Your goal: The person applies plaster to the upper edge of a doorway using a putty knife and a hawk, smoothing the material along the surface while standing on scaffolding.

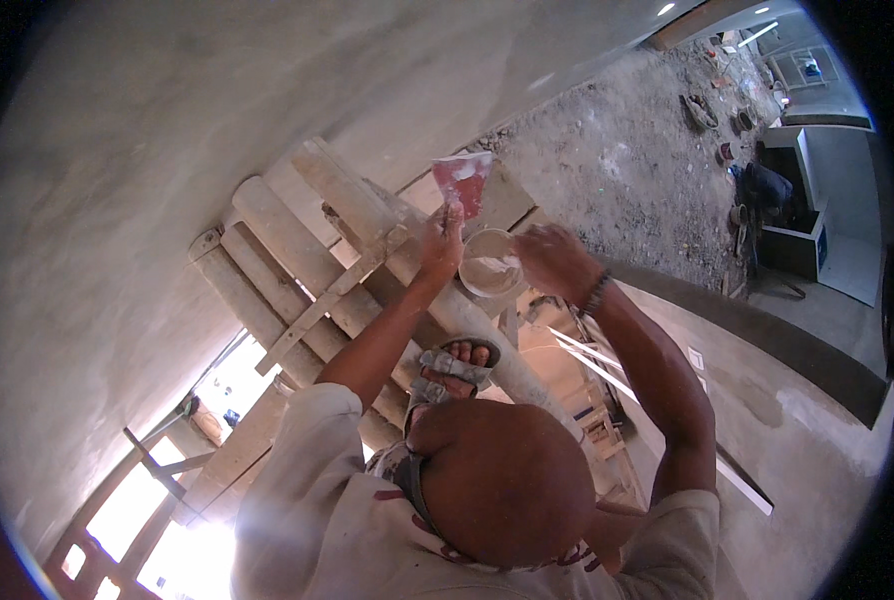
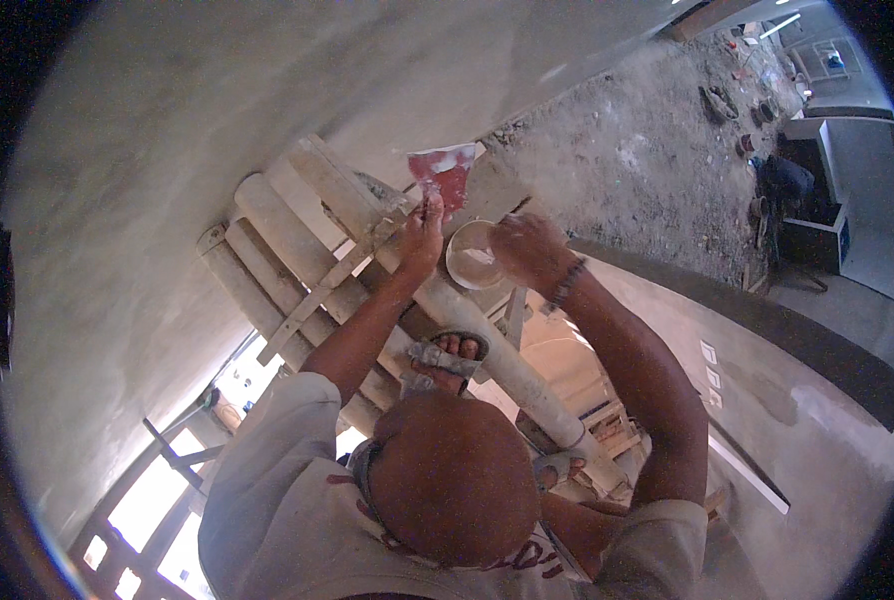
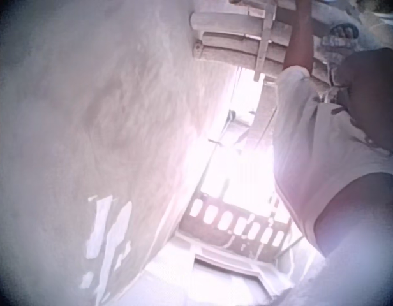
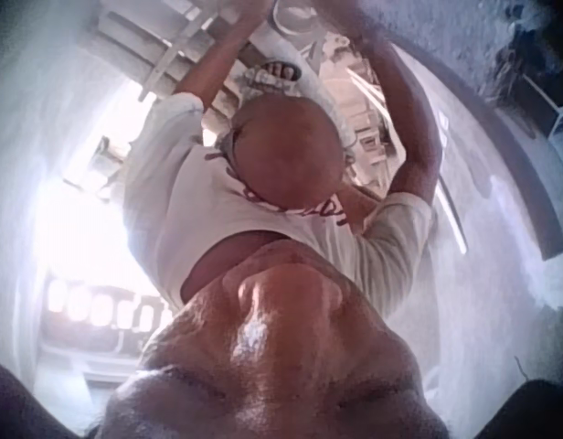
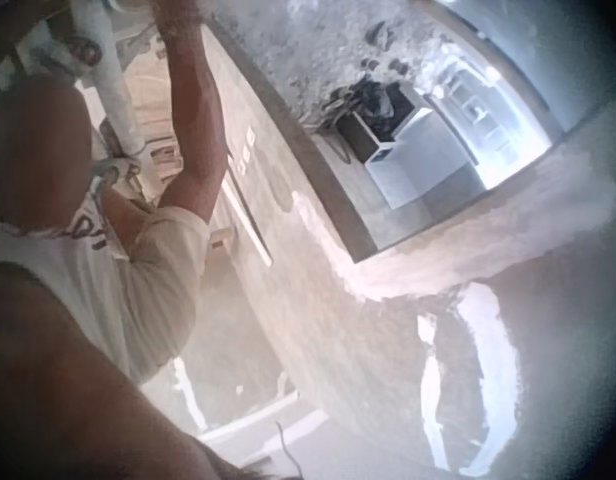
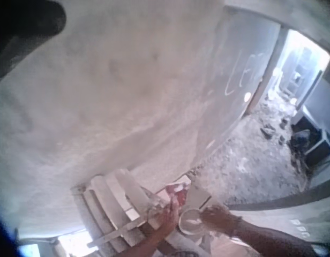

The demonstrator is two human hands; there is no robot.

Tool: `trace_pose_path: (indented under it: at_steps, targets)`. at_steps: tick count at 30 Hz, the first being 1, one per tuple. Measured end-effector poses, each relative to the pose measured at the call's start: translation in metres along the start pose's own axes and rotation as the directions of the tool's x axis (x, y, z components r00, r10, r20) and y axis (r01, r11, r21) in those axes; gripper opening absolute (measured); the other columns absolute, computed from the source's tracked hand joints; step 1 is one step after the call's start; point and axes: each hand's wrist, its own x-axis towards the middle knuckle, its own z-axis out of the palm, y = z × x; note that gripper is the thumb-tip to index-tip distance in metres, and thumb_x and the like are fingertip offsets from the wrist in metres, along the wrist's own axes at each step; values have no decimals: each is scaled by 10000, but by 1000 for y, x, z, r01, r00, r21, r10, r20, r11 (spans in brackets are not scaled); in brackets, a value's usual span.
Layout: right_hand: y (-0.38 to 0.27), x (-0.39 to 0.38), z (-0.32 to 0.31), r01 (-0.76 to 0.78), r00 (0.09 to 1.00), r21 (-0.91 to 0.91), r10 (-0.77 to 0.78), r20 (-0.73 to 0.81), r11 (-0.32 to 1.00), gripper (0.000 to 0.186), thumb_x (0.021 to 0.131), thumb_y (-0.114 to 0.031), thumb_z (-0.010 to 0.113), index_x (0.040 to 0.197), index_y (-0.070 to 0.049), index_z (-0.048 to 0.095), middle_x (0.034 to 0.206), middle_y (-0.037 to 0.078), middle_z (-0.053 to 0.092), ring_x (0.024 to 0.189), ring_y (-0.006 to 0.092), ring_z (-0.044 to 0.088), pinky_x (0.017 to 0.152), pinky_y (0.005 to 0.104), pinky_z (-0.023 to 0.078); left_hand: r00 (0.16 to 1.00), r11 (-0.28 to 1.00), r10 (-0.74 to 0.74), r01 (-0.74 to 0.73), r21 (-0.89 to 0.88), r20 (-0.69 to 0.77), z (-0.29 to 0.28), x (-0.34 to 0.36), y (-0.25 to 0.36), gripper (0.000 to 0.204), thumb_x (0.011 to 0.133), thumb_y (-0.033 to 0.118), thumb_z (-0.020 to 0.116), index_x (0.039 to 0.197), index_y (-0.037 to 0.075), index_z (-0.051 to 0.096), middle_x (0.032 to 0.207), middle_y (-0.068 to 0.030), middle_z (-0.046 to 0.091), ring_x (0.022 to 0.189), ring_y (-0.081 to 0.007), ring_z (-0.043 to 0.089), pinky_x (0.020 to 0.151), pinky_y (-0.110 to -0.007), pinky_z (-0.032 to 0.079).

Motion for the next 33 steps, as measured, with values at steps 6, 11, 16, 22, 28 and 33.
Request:
trace_pose_path:
  at_steps: [6, 11, 16, 22, 28, 33]
  targets:
    - [1, -35, -13, -202, 971, 132, 216, -104, 970, 86, 710, -127, 578, 758, -55, 579, 733, 138, 621, 718, 299, 622, 644, 404, 502, 987, 981, -10, -22, 194, 163, 12, 12, -16, 612, 908, 535, 429, 986, -48, 598, 847, -146, 627, 797, -253, 580, 767, -368, 452]
    - [3, -33, 21, -239, 961, 158, 257, -102, 958, 86, 711, -131, 585, 758, -58, 583, 720, 144, 615, 700, 320, 617, 635, 419, 500, 937, 936, -253, 173, 307, 242, 17, 23, -40, 594, 908, 531, 425, 994, -28, 605, 854, -196, 626, 834, -297, 588, 793, -397, 446]
    - [14, -55, 38, -289, 951, 175, 303, -61, 941, 185, 753, -157, 566, 902, -60, 616, 724, 142, 623, 714, 311, 627, 635, 418, 501, 959, 944, 63, -147, 295, 276, 31, -3, -34, 496, 926, 442, 446, 1064, -12, 592, 942, -221, 615, 895, -338, 591, 809, -408, 442]
    - [-7, -68, 29, -308, 944, 68, 313, -98, 949, 236, 801, -146, 540, 1011, -68, 612, 737, 131, 618, 651, 280, 622, 568, 399, 491, 878, 784, 424, -478, 396, 220, 44, -8, -40, 358, 926, 282, 491, 1116, -10, 572, 1032, -229, 590, 953, -375, 566, 828, -434, 434]
    - [-11, -84, 60, -344, 922, 180, 368, -122, 922, 269, 800, -149, 557, 1057, -89, 608, 730, 133, 613, 630, 285, 611, 545, 396, 486, 810, 771, 534, -584, 255, 243, 40, -5, -13, 322, 913, 189, 513, 1157, -19, 542, 1062, -204, 588, 984, -357, 555, 875, -418, 428]
    - [-24, -97, 76, -414, 866, 476, 497, -57, 776, 267, 784, -157, 568, 1039, -102, 627, 807, 159, 628, 753, 333, 608, 638, 458, 495, 841, 850, 518, -526, 14, 152, 44, -10, -24, 319, 921, 174, 504, 1163, -32, 532, 1085, -179, 602, 960, -279, 578, 859, -371, 434]
